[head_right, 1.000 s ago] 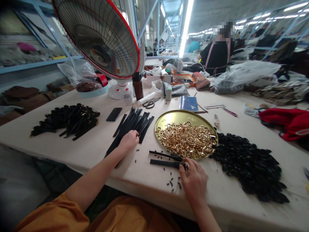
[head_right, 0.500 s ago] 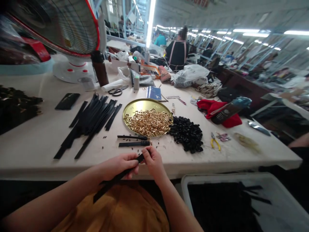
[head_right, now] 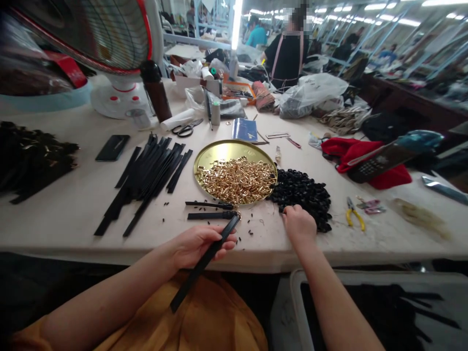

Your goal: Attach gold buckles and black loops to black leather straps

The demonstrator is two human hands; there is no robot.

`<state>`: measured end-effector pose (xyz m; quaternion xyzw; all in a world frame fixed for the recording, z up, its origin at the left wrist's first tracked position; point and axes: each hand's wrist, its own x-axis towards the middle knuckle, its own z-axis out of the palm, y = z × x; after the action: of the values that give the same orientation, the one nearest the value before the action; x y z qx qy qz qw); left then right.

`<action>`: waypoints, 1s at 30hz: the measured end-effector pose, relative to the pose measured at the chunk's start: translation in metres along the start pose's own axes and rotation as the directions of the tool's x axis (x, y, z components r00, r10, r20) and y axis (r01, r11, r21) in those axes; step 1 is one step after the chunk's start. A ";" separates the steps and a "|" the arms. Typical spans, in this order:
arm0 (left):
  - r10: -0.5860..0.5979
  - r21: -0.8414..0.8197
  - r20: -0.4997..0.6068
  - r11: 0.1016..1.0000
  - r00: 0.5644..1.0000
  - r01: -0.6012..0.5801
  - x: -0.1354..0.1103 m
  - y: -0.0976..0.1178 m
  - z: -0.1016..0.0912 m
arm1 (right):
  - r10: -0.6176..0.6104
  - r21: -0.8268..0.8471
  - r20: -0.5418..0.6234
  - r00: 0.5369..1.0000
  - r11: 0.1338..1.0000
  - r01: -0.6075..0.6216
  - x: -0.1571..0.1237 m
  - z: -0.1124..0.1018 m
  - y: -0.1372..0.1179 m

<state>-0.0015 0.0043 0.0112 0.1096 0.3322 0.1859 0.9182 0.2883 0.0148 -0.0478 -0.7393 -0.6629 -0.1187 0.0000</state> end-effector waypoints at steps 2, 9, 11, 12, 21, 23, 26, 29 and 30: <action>-0.008 -0.018 -0.023 1.000 1.000 0.008 0.002 0.002 0.000 | -0.055 -0.077 0.004 0.998 0.996 0.055 0.002 -0.001 -0.001; -0.013 -0.028 0.013 1.000 1.000 0.014 0.007 0.006 -0.010 | -0.174 -0.149 0.050 0.983 0.972 0.180 0.004 0.006 0.005; -0.007 -0.013 0.010 1.000 1.000 0.007 0.006 0.006 -0.011 | -0.195 -0.165 0.073 0.978 0.965 0.205 0.005 0.007 0.008; 0.003 0.001 0.005 1.000 1.000 -0.003 0.005 0.006 -0.010 | -0.201 -0.170 0.082 0.976 0.962 0.212 0.005 0.006 0.009; 0.304 0.677 -0.028 0.707 0.952 -0.206 0.000 -0.012 -0.010 | -0.101 0.455 -0.071 0.992 0.882 0.123 -0.022 -0.019 -0.037; 0.394 0.825 0.041 0.505 0.918 -0.253 0.003 -0.016 -0.014 | -0.108 0.558 -0.040 0.993 0.822 0.112 -0.028 -0.016 -0.052; 0.444 0.885 0.042 0.399 0.895 -0.240 0.007 -0.018 -0.022 | -0.076 0.591 0.007 0.997 0.805 0.058 -0.033 -0.002 -0.056; 0.411 0.827 -0.054 0.528 0.910 -0.190 0.009 -0.019 -0.031 | 0.056 0.656 -0.007 0.998 0.754 -0.038 -0.038 0.006 -0.043; 0.402 0.798 -0.072 0.572 0.913 -0.189 0.008 -0.019 -0.033 | 0.104 0.672 -0.019 0.994 0.738 -0.064 -0.039 0.006 -0.038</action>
<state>-0.0120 -0.0069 -0.0249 0.5247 0.4667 0.1884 0.6865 0.2480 -0.0177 -0.0667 -0.7153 -0.6270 0.1073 0.2892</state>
